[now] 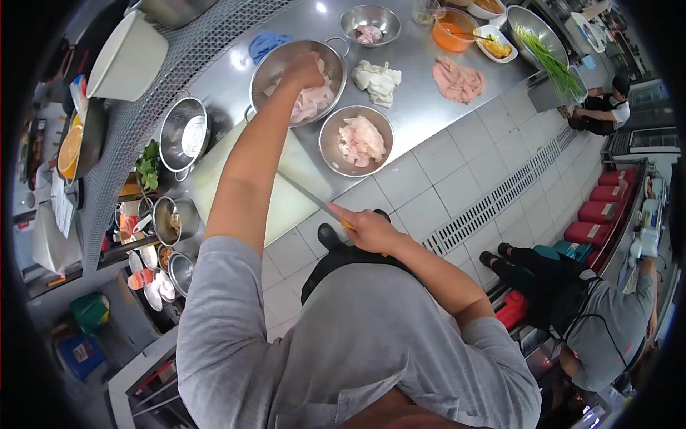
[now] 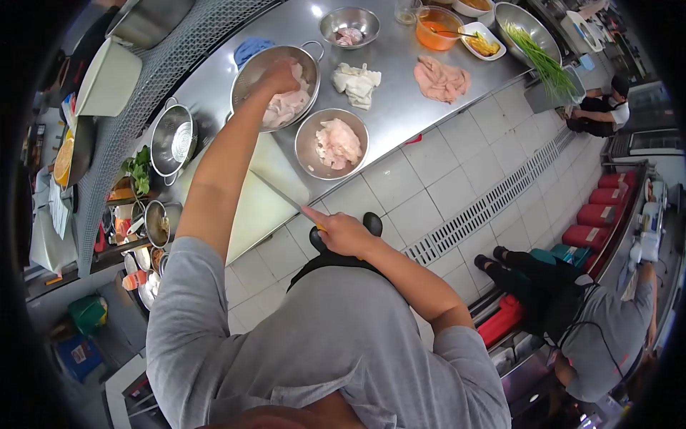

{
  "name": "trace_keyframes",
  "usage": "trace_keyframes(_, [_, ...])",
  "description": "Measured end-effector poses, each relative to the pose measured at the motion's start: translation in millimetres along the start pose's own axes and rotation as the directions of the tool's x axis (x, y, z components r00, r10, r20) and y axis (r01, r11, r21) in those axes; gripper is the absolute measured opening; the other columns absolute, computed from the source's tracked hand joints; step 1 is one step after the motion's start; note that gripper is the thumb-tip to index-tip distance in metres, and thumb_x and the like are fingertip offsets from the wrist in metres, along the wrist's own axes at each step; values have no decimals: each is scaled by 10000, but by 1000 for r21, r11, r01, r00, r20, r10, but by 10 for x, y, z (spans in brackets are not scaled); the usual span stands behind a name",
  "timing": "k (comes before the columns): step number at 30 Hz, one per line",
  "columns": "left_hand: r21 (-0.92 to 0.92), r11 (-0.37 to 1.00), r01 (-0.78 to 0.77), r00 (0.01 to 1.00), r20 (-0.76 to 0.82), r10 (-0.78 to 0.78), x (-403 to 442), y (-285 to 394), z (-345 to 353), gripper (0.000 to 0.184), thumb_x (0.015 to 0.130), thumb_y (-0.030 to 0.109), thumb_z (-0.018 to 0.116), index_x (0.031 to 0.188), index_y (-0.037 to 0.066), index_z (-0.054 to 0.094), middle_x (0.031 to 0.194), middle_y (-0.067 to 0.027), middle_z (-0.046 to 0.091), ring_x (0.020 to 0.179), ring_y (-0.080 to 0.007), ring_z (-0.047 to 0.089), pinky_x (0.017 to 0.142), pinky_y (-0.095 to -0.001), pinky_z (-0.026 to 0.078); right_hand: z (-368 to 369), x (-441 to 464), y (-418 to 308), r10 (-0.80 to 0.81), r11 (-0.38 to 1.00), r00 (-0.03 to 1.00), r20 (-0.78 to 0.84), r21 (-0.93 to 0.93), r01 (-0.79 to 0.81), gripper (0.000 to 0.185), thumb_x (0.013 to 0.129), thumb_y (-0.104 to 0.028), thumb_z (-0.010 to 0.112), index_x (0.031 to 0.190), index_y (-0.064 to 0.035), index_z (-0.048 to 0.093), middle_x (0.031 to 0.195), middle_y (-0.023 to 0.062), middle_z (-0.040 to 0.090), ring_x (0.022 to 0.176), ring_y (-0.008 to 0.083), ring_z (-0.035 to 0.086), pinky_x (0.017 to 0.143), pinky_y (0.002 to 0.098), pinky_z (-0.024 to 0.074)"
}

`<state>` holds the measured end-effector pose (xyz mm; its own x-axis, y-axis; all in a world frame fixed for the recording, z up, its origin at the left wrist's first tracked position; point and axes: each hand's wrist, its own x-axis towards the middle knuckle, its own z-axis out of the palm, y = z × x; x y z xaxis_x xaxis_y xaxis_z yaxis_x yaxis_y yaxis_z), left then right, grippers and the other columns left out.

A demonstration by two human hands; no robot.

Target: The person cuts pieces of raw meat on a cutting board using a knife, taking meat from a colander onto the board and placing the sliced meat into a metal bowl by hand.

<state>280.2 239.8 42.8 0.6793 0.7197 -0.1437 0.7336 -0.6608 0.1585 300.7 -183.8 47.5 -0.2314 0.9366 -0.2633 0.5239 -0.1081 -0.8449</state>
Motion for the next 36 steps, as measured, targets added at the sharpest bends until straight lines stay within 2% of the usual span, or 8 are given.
trace_keyframes(6, [181, 973, 147, 986, 57, -159, 21, 203, -2, 531, 780, 185, 797, 1304, 157, 712, 1364, -172, 695, 1227, -334, 694, 1008, -459, 583, -64, 46, 81, -4, 1000, 999, 54, -3, 4, 777, 990, -145, 630, 1682, -245, 293, 930, 215, 731, 895, 428, 688, 845, 539, 561])
trace_keyframes(12, [97, 987, 125, 986, 99, -134, 21, 122, -126, 459, 777, 229, 769, 1232, 166, 759, 1270, -163, 741, 1210, -359, 700, 1006, -458, 584, -146, 65, 99, 10, 1000, 995, 102, -10, -9, 784, 988, -142, 628, 1685, -252, 288, 967, 207, 738, 919, 415, 690, 850, 536, 560])
trace_keyframes(15, [19, 996, 92, 996, -23, -91, 149, -189, 101, 387, 764, 246, 752, 1135, 137, 773, 1151, -152, 771, 1110, -360, 726, 923, -466, 592, -162, 84, 146, -23, 1000, 996, 91, -14, 25, 784, 987, -141, 626, 1685, -254, 287, 962, 216, 736, 884, 423, 691, 834, 538, 561])
trace_keyframes(21, [-352, 934, 59, 998, 33, -51, -512, -296, -685, 309, 733, 270, 775, 962, 72, 712, 870, -114, 712, 801, -250, 676, 722, -397, 539, -314, 117, 31, 20, 1000, 991, 129, -21, -17, 787, 979, -128, 639, 1677, -263, 301, 949, 235, 730, 877, 439, 697, 832, 535, 564])
trace_keyframes(27, [-501, 860, 97, 992, 118, -43, -1789, -487, -1248, 365, 790, 320, 843, 945, 27, 692, 835, -33, 674, 775, -132, 612, 690, -320, 507, -279, 217, 98, 32, 999, 994, 109, 35, -36, 761, 958, -109, 653, 1649, -266, 374, 991, 268, 728, 911, 459, 699, 854, 524, 560])
trace_keyframes(28, [-432, 901, 51, 994, 113, -2, -1993, -545, -1294, 377, 822, 341, 858, 963, 28, 702, 839, -21, 679, 744, -123, 609, 659, -307, 512, -241, 240, 101, 16, 999, 996, 91, 44, -20, 757, 956, -107, 653, 1646, -266, 383, 998, 274, 728, 915, 462, 699, 857, 521, 558])
trace_keyframes(31, [-522, 836, 170, 972, 230, -54, -2563, -601, -1335, 378, 830, 327, 876, 986, 27, 706, 839, -15, 685, 698, -109, 596, 598, -287, 501, -172, 346, 48, -11, 999, 999, 34, 46, 9, 757, 960, -108, 649, 1649, -264, 379, 1007, 273, 730, 928, 460, 700, 874, 512, 551])
trace_keyframes(36, [-714, 600, 360, 909, 414, -52, -3079, -916, -577, 400, 832, 317, 901, 1013, 12, 718, 817, -9, 690, 654, -89, 601, 537, -267, 478, -94, 477, -316, 12, 1000, 1000, 3, 24, -12, 755, 964, -111, 647, 1653, -250, 372, 1017, 267, 735, 939, 460, 703, 885, 504, 542])
